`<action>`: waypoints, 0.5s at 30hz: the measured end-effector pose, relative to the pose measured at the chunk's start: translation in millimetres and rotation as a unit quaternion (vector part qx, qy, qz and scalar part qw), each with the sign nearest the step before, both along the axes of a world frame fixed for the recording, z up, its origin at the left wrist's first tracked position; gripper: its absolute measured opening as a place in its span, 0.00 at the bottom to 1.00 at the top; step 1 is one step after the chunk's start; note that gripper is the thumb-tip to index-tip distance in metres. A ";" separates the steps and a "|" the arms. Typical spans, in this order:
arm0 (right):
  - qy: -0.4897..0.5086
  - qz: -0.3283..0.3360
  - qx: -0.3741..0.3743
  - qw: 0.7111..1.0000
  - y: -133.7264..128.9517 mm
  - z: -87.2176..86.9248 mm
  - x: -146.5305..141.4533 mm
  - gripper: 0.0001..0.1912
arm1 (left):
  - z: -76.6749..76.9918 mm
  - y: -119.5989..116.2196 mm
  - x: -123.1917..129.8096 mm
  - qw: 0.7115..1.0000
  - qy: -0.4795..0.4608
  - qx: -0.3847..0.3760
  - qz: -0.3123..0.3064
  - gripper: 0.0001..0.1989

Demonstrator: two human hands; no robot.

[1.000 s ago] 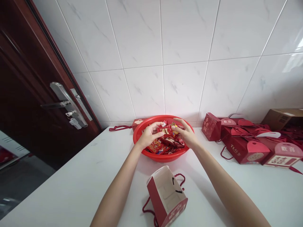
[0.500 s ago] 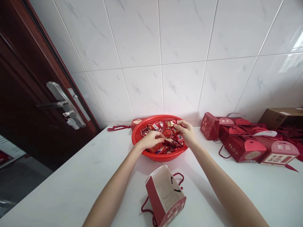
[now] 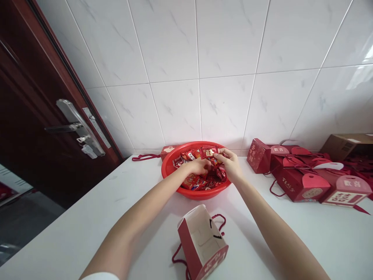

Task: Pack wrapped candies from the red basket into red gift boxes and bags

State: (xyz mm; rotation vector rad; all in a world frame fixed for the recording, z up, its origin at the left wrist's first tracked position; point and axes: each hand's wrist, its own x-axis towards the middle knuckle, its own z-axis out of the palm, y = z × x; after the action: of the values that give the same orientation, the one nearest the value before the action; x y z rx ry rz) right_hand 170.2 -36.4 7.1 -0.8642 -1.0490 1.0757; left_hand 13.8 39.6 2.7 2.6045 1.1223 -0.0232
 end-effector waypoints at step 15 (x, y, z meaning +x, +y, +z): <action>0.016 0.006 -0.011 1.000 2.4 -4.6 -0.4 0.20 | -8.9 -15.2 7.5 0.996 -0.018 -0.073 -0.050 0.17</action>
State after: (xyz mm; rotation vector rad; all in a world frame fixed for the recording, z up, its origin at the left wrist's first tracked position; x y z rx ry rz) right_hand 169.7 -34.0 2.5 -0.8571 -1.0193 1.1105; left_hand 21.3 24.4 -6.2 2.5175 0.9402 -0.0778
